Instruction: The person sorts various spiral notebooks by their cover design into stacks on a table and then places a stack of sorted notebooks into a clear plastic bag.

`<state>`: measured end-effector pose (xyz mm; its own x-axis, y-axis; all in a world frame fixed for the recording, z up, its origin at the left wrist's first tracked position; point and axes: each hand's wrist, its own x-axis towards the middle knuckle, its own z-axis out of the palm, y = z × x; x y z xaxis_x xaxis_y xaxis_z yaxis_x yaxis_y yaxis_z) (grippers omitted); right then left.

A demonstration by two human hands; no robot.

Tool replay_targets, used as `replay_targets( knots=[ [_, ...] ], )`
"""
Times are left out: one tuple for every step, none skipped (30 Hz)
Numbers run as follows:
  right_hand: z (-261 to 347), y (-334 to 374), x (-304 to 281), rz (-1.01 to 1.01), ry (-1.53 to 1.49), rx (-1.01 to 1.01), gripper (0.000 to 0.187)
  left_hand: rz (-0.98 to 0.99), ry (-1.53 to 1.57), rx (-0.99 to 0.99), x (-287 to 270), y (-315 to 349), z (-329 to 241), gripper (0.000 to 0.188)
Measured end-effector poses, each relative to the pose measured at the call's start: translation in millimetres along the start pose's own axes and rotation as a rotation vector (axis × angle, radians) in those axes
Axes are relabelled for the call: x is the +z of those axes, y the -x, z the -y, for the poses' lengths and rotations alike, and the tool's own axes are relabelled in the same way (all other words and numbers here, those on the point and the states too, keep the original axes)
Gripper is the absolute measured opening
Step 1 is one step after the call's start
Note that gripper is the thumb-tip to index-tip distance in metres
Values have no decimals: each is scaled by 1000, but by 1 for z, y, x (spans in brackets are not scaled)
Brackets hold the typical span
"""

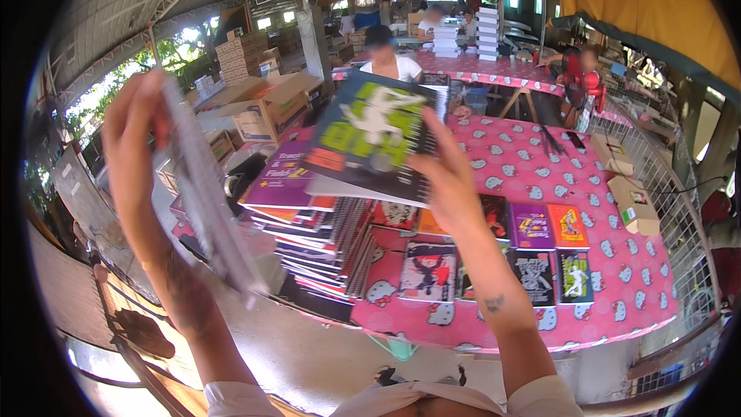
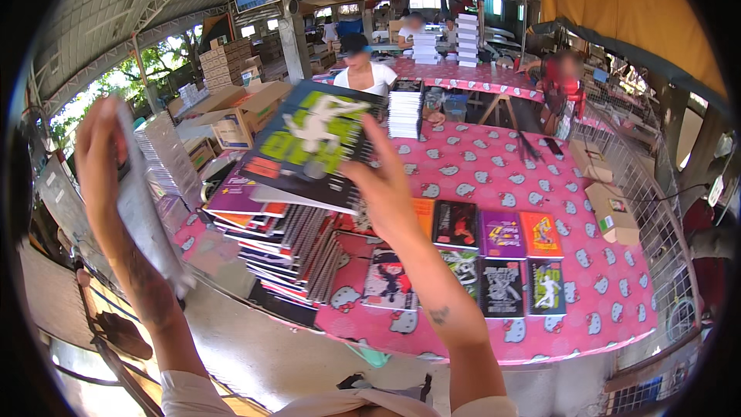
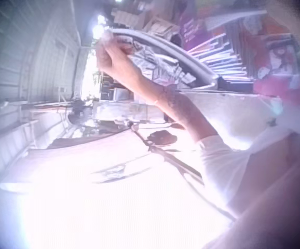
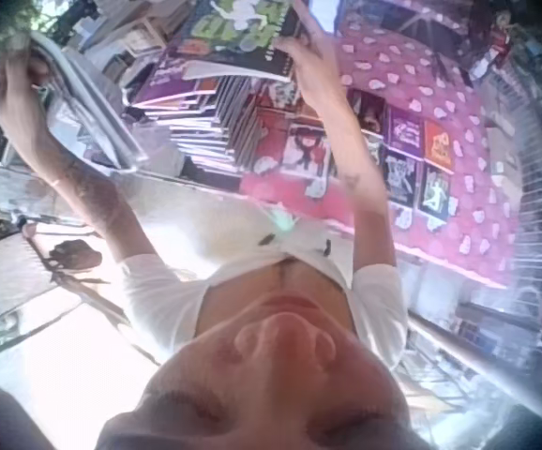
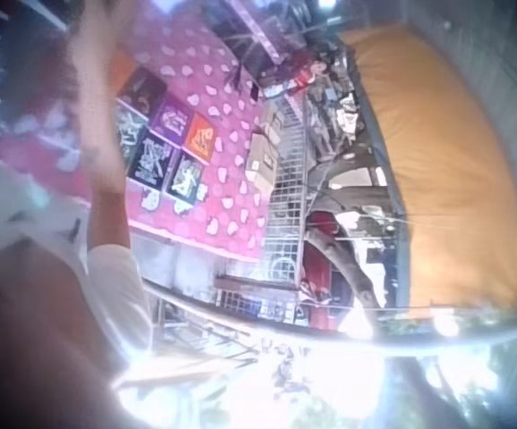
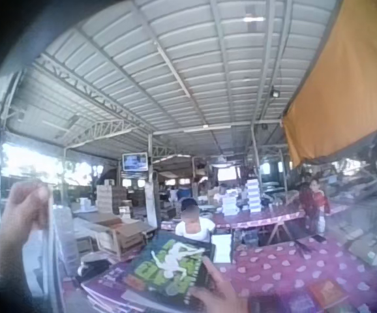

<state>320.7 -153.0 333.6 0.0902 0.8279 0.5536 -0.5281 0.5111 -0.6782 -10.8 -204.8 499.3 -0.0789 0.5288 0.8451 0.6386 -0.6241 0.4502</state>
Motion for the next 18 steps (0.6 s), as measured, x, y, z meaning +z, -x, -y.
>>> replay_targets(
  knots=[
    [-28,-14,14,63,-49,48,70,155,-50,-10,8,-23,5,38],
    [-46,-18,39,102,194,37,70,236,-58,-24,19,-39,13,36],
    [-79,-29,37,125,724,-112,70,310,-45,-21,42,-52,16,34],
    [-95,-29,44,214,947,-24,68,393,-117,55,63,-58,29,28],
    [-110,-25,52,307,1167,68,67,530,-151,78,89,-61,65,29],
    [-123,-22,52,296,1172,65,67,703,-260,230,119,-61,105,36],
    [-139,-15,49,161,1108,-79,63,892,-381,337,153,-49,143,48],
    [-151,-9,37,12,1055,-205,59,949,-320,327,171,-34,165,50],
    [-143,-4,41,-22,900,-120,56,998,-296,294,166,-19,189,52],
    [-131,5,40,-35,778,-49,55,1043,-268,258,161,-4,212,54],
    [-122,16,18,-76,671,27,54,1056,-168,87,139,-9,184,51],
    [-115,31,-15,-108,844,-1,54,845,-128,161,119,-11,163,51],
    [-112,50,-62,-136,1026,-20,54,631,-74,220,107,-7,151,51],
    [-118,75,-123,-236,1147,75,58,655,-38,234,96,19,121,51],
    [-108,114,-201,-383,1318,173,61,517,260,270,113,67,82,50],
    [-125,143,-235,-438,1475,418,66,356,450,271,100,104,49,50],
    [-140,176,-257,-497,1631,685,71,609,539,386,128,144,46,46],
    [-166,200,-250,-414,1828,701,73,882,595,460,150,182,42,42]
  ],
)
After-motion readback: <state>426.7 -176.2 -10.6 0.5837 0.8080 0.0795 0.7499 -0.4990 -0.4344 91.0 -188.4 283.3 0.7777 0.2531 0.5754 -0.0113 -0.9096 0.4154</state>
